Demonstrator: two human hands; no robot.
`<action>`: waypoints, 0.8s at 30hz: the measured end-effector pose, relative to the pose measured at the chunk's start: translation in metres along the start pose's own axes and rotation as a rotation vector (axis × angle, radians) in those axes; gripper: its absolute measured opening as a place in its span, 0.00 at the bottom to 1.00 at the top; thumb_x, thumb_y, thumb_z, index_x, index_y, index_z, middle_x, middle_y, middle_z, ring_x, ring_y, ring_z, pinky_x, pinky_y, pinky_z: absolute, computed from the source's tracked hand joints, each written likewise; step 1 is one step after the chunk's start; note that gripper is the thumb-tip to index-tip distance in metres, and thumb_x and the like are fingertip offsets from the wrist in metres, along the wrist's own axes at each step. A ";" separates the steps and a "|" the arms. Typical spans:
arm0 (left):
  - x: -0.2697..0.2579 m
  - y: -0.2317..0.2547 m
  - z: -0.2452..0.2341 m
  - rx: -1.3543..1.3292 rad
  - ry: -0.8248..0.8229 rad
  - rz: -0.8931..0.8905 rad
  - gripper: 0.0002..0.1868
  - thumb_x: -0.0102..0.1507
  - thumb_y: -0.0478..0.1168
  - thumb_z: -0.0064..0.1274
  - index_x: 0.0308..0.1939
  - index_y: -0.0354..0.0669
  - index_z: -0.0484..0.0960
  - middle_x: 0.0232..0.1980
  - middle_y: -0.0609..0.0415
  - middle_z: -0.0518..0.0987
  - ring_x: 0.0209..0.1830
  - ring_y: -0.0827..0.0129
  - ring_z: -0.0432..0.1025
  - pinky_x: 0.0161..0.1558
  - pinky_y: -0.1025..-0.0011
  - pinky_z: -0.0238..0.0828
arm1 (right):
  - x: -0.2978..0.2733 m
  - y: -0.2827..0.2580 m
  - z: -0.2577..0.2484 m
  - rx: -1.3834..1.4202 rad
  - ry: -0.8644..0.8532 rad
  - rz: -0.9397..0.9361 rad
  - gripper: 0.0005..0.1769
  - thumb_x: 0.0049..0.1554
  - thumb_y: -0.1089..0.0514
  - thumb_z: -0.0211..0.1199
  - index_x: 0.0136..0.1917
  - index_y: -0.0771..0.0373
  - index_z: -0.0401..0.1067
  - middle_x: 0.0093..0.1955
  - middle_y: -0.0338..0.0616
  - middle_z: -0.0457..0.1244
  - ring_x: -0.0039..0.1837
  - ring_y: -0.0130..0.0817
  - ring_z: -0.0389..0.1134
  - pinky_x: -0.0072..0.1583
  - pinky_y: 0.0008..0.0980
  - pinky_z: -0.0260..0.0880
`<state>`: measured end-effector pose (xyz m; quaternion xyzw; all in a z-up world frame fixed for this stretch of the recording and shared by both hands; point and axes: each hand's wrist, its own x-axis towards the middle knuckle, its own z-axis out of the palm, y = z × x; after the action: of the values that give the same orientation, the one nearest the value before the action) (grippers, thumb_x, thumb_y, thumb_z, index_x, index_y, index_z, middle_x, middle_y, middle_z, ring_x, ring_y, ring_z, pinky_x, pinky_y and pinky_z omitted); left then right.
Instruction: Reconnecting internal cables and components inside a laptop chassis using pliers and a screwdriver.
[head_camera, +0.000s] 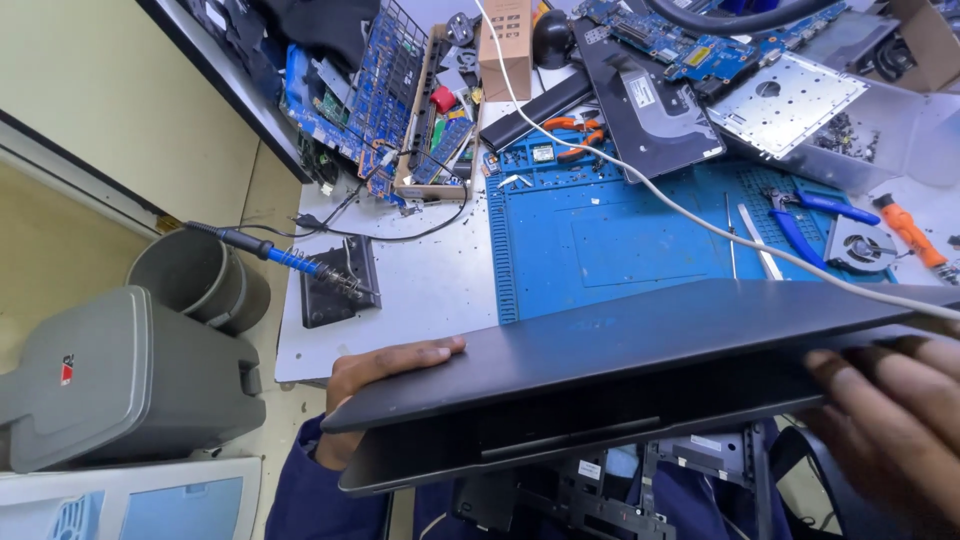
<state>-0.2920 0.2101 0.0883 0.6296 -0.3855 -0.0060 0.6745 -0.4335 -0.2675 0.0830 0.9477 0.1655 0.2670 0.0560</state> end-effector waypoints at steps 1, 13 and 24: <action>0.002 0.003 0.001 0.060 0.008 -0.029 0.22 0.73 0.49 0.45 0.56 0.32 0.80 0.59 0.36 0.83 0.63 0.47 0.80 0.67 0.56 0.80 | 0.041 -0.022 -0.032 -0.004 0.039 -0.163 0.26 0.51 0.49 0.68 0.58 0.68 0.74 0.51 0.58 0.69 0.52 0.56 0.70 0.59 0.56 0.71; -0.003 -0.081 -0.042 -0.045 0.489 -0.381 0.38 0.63 0.75 0.35 0.55 0.44 0.70 0.44 0.57 0.67 0.44 0.73 0.62 0.44 0.73 0.61 | 0.048 -0.073 -0.058 0.157 -0.019 -0.372 0.16 0.60 0.50 0.55 0.52 0.63 0.74 0.51 0.53 0.71 0.52 0.51 0.75 0.49 0.47 0.75; 0.096 -0.055 -0.042 0.018 0.572 -0.672 0.35 0.54 0.80 0.34 0.12 0.58 0.52 0.12 0.64 0.54 0.13 0.77 0.47 0.22 0.75 0.39 | -0.059 -0.086 0.009 0.230 -0.188 -0.534 0.16 0.59 0.48 0.65 0.56 0.58 0.75 0.57 0.45 0.70 0.55 0.41 0.73 0.48 0.42 0.77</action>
<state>-0.1757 0.1869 0.0944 0.7022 0.0429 -0.0468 0.7091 -0.5011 -0.2071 0.0299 0.8914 0.4320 0.1336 0.0318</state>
